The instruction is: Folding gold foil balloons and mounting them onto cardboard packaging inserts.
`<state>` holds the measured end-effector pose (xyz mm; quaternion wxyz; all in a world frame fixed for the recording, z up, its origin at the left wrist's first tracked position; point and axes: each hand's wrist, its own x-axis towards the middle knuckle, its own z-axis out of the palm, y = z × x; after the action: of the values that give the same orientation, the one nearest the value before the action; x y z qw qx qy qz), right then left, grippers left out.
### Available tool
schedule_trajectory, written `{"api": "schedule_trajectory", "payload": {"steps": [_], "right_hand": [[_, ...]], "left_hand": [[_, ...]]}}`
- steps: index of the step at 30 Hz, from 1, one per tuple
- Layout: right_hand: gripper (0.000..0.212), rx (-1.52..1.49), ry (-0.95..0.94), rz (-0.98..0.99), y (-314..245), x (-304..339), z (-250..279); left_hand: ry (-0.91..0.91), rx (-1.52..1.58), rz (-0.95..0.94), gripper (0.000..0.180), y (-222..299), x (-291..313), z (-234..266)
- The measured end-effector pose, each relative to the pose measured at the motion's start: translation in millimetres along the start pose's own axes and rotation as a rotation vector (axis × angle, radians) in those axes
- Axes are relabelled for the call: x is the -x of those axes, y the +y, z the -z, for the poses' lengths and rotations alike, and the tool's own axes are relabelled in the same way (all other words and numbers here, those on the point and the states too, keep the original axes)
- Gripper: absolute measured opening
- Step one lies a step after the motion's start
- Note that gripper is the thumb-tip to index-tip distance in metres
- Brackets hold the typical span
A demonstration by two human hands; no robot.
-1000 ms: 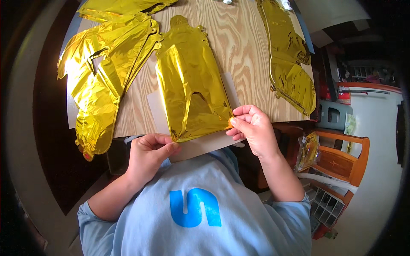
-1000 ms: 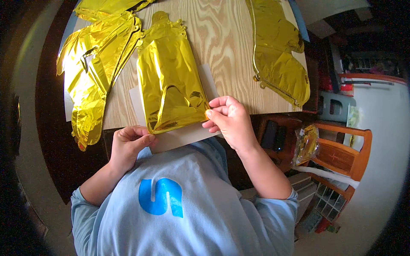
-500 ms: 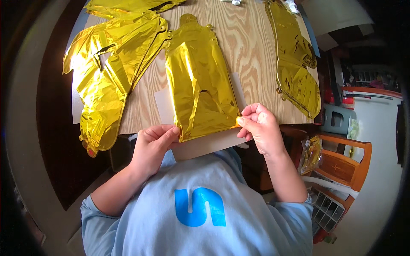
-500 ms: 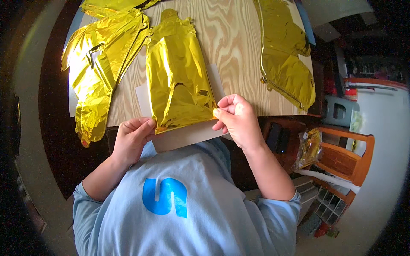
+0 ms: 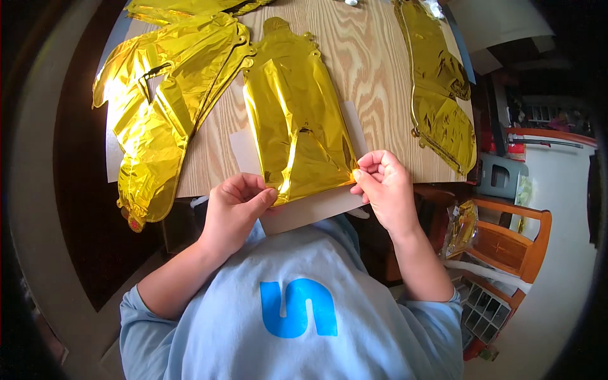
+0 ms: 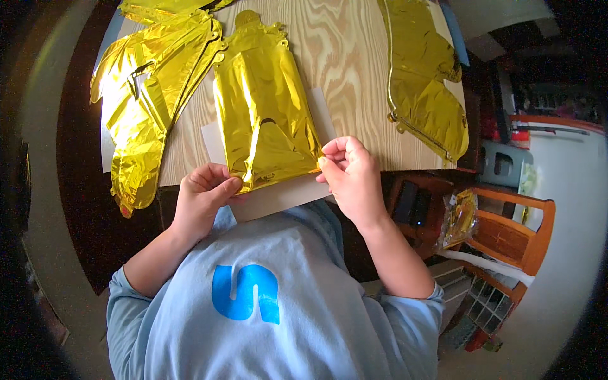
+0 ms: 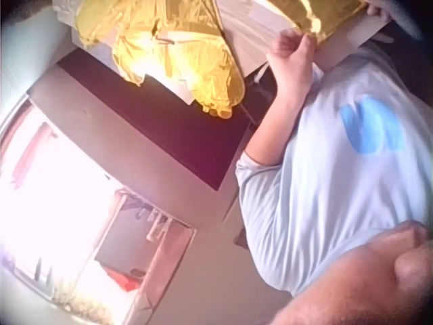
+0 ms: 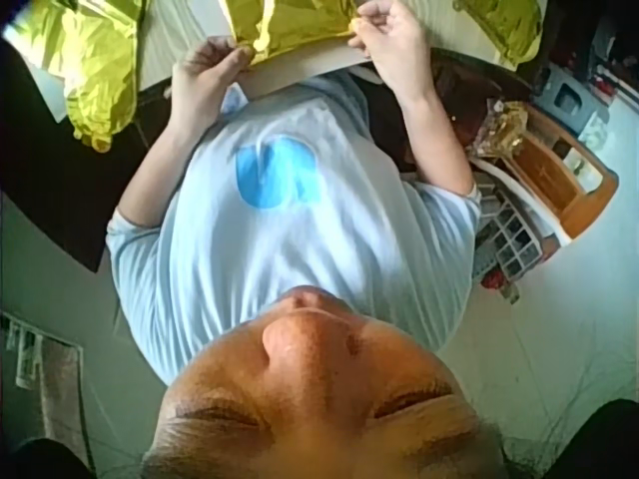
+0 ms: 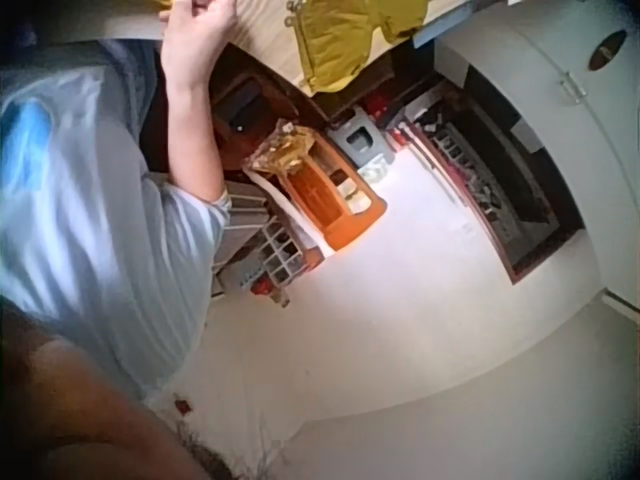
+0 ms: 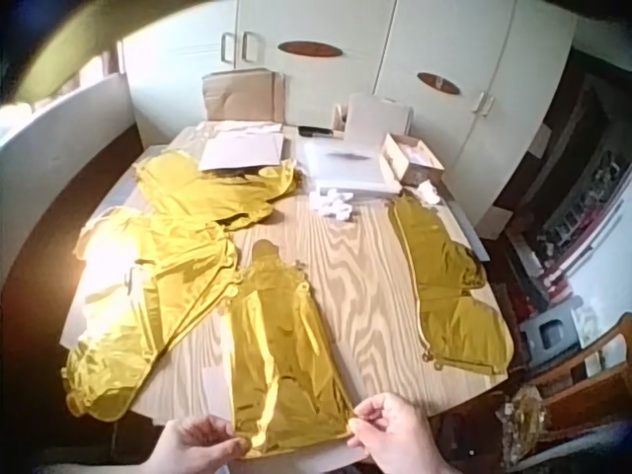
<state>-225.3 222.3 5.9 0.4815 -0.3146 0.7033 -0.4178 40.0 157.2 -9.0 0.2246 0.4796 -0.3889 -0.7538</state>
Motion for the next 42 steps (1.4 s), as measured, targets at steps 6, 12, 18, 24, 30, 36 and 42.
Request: {"api": "schedule_trajectory", "payload": {"steps": [6,12,18,24,30,36,42], "right_hand": [[0.017,0.217,0.115,0.176,9,0,-6],[0.021,0.481,0.21,0.319,5,3,-12],[0.022,0.564,0.261,0.411,10,2,-16],[0.022,0.674,0.315,0.539,13,3,-21],[0.017,0.791,0.324,0.667,16,7,-23],[0.017,0.883,0.319,0.797,23,7,-21],[0.023,1.082,0.346,0.902,21,8,-21]], "left_hand": [[0.021,-0.001,-0.046,0.063,10,2,-10],[0.06,-0.364,-0.089,0.087,25,5,-13],[0.089,-0.65,-0.14,0.097,29,1,-15],[0.09,-0.791,-0.222,0.098,32,-1,-17],[0.094,-0.886,-0.263,0.097,32,-3,-19],[0.076,-1.058,-0.378,0.077,31,-3,-20],[-0.054,-1.415,-0.961,0.041,32,-9,-8]]}}
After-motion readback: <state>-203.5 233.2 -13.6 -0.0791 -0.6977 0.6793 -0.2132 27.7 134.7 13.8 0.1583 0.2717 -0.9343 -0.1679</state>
